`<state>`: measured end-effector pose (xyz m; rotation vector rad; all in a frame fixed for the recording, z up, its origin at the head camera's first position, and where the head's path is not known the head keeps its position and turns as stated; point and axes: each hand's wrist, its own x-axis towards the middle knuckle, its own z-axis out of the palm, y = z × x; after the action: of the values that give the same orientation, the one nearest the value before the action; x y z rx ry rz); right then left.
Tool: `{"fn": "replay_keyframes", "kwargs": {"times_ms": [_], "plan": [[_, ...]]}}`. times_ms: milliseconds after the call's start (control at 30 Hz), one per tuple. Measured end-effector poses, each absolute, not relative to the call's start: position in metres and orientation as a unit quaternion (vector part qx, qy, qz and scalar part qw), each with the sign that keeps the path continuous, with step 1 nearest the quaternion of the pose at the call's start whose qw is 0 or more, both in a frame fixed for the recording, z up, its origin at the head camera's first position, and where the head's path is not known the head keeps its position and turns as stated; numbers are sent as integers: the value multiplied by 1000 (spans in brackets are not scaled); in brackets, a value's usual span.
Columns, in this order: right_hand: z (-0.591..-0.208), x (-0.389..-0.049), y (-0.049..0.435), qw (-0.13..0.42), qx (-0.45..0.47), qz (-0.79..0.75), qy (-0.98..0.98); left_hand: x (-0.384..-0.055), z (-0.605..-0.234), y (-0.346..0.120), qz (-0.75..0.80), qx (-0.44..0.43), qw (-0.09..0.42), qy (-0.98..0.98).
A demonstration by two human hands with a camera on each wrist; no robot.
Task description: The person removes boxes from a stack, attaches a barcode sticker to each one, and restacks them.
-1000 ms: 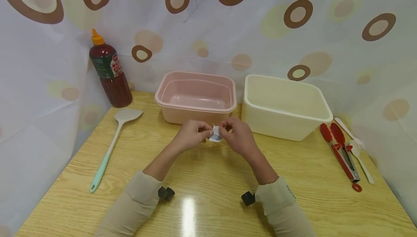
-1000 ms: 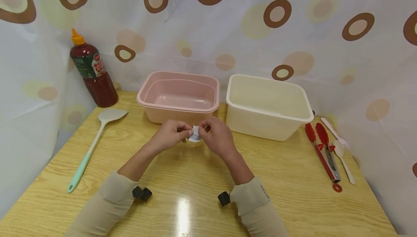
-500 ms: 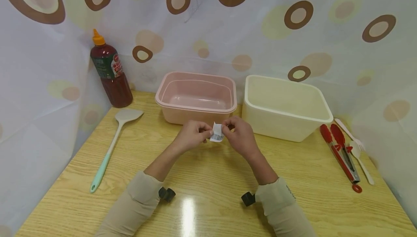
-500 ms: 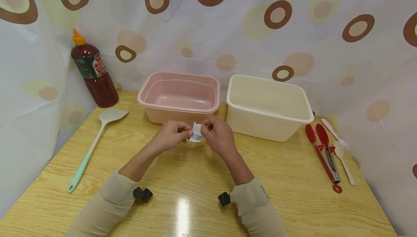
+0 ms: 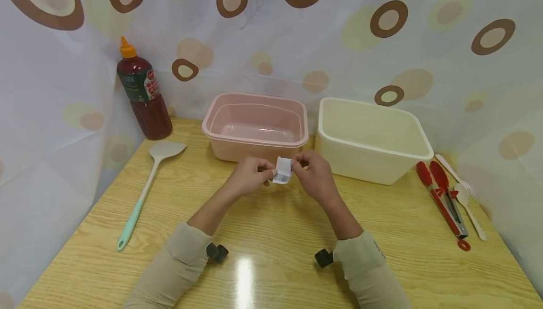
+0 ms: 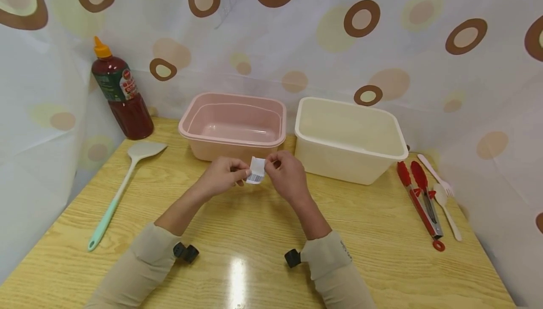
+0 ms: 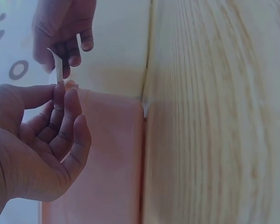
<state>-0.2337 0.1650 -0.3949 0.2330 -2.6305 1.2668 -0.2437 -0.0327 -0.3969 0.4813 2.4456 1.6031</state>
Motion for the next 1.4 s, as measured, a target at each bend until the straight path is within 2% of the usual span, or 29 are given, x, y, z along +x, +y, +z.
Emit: {"fn": "replay_keyframes", "kwargs": {"times_ms": [367, 800, 1100, 1400], "plan": [[-394, -234, 166, 129, 58, 447, -883, -245, -396, -35, 552, 156, 99, 813], [-395, -232, 162, 191, 41, 490, -850, -247, -396, -36, 567, 144, 83, 807], [-395, -233, 166, 192, 30, 491, -849, -248, -399, -36, 556, 147, 87, 814], [-395, -235, 167, 177, 20, 484, -857, -251, -404, -39, 564, 135, 112, 807]]}}
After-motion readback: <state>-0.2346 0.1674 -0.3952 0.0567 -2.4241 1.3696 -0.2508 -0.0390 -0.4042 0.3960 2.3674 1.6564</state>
